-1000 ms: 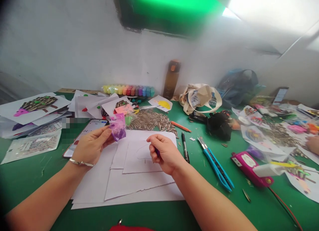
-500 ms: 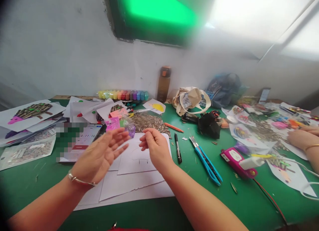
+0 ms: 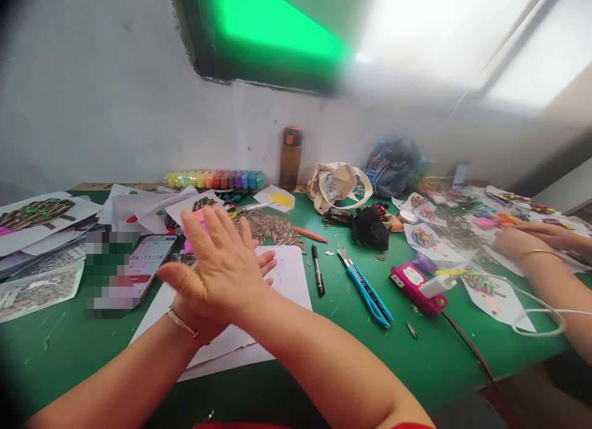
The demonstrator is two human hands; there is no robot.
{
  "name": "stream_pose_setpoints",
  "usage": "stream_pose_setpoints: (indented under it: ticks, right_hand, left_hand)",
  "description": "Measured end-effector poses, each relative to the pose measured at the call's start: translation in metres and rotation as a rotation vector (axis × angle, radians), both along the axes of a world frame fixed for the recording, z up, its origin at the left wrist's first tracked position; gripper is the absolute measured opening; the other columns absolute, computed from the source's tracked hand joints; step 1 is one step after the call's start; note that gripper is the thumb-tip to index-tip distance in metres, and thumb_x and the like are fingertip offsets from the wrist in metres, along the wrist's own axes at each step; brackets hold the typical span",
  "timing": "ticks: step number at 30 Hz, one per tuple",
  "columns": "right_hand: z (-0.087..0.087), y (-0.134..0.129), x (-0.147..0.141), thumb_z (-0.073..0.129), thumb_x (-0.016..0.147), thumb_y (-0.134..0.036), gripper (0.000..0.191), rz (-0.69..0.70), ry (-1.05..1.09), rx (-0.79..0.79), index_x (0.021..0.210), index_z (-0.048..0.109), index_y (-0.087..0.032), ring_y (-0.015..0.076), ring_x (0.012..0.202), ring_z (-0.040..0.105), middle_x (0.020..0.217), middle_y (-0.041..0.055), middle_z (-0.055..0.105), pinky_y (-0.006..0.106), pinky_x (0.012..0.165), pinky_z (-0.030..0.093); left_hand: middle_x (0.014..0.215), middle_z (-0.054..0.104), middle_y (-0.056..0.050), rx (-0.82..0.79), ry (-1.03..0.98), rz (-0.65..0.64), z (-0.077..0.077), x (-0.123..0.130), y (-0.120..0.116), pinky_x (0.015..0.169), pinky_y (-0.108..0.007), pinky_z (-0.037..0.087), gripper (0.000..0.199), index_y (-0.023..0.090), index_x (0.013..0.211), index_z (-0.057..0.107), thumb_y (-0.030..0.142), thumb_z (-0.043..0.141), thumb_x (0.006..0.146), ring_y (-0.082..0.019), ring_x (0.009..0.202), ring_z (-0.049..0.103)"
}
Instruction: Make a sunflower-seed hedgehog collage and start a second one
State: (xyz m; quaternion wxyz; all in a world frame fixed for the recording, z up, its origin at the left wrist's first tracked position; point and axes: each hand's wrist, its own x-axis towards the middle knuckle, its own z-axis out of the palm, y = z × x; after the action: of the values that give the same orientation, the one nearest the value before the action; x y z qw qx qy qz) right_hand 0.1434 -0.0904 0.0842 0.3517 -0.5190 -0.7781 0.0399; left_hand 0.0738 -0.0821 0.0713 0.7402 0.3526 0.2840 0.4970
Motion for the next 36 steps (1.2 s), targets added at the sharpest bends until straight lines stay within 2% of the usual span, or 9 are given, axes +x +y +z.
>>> stream_pose_setpoints:
  ticks: [4,7,9,13,18,23,27,30,36]
  right_hand:
    - [0.000,-0.003,0.004,0.038,0.093,-0.059,0.073,-0.059,-0.168,-0.010,0.152,0.019,-0.021,0.0291,0.147,0.005,0.159,0.0108,0.016,0.055,0.116,0.002]
    - [0.002,-0.007,0.003,0.040,0.083,-0.074,0.087,0.134,-0.249,0.015,0.152,0.019,-0.025,0.0284,0.147,0.005,0.160,0.0093,0.013,0.049,0.118,0.007]
    - [0.003,-0.003,0.004,0.037,0.085,-0.073,0.082,0.087,-0.258,0.030,0.152,0.020,-0.028,0.0266,0.147,0.005,0.160,0.0055,0.014,0.048,0.118,0.003]
    - [-0.001,0.004,0.010,0.031,0.093,-0.064,0.071,-0.207,-0.224,-0.009,0.153,0.017,-0.029,0.0296,0.147,0.003,0.160,0.0066,0.013,0.057,0.115,0.000]
    - [-0.005,-0.003,0.006,0.039,0.084,-0.074,0.080,0.101,-0.363,0.042,0.151,0.020,-0.035,0.0299,0.147,0.002,0.160,0.0016,0.016,0.054,0.116,0.003]
    - [-0.016,0.020,0.025,0.027,0.094,-0.061,0.067,-0.253,-0.221,-0.049,0.152,0.021,-0.027,0.0332,0.146,0.006,0.159,0.0117,0.016,0.063,0.112,0.002]
    - [-0.034,0.017,0.043,0.031,0.096,-0.053,0.053,-0.199,-0.151,-0.040,0.145,0.036,-0.031,0.0322,0.144,0.017,0.154,0.0081,0.030,0.064,0.112,0.006]
    - [-0.035,0.000,0.051,0.035,0.097,-0.045,0.045,-0.162,0.068,-0.010,0.133,0.050,-0.022,0.0279,0.131,0.039,0.139,0.0124,0.047,0.054,0.108,0.029]
    - [-0.030,-0.025,0.047,0.067,0.080,-0.030,0.024,0.044,0.062,-0.163,0.101,0.062,-0.020,0.0226,0.089,0.055,0.093,0.0063,0.063,0.038,0.081,0.044]
  left_hand:
    - [0.149,0.043,0.003,0.004,-0.064,-0.167,0.010,-0.005,0.004,0.115,-0.046,0.021,0.059,0.031,0.133,0.054,0.067,0.034,0.091,-0.028,0.145,0.019]
    - [0.150,0.036,0.018,0.095,-0.092,0.033,0.008,-0.002,0.003,0.116,-0.040,0.017,0.049,0.049,0.134,0.045,0.067,0.036,0.090,-0.019,0.147,0.005]
    - [0.147,0.043,0.012,0.132,-0.180,0.163,0.006,-0.002,0.000,0.113,-0.042,0.024,0.055,0.046,0.135,0.047,0.071,0.040,0.086,-0.023,0.147,0.012]
    - [0.134,0.058,-0.007,-0.080,-0.200,-0.282,0.008,-0.016,-0.001,0.104,-0.042,0.038,0.063,0.023,0.126,0.062,0.067,0.036,0.089,-0.028,0.136,0.039]
    - [0.120,0.067,-0.002,-0.118,-0.219,-0.199,0.011,-0.021,0.002,0.104,-0.035,0.038,0.047,0.027,0.113,0.068,0.050,0.029,0.097,-0.018,0.131,0.045]
    - [0.121,0.065,-0.015,-0.356,-0.184,-0.344,0.007,-0.024,-0.004,0.104,-0.046,0.039,0.048,0.014,0.113,0.067,0.050,0.041,0.096,-0.028,0.114,0.059]
    - [0.112,0.068,-0.015,-0.429,-0.092,-0.272,-0.002,-0.028,-0.009,0.101,-0.046,0.044,0.023,0.011,0.105,0.068,0.023,0.053,0.093,-0.024,0.098,0.065]
    - [0.106,0.068,-0.014,-0.431,-0.097,-0.253,-0.010,-0.028,-0.011,0.099,-0.040,0.048,0.018,0.008,0.100,0.069,0.010,0.053,0.091,-0.021,0.100,0.065]
    - [0.088,0.069,-0.008,-0.408,-0.061,-0.205,-0.024,-0.033,-0.009,0.073,-0.025,0.055,0.013,0.012,0.094,0.070,0.020,0.060,0.090,-0.016,0.083,0.066]
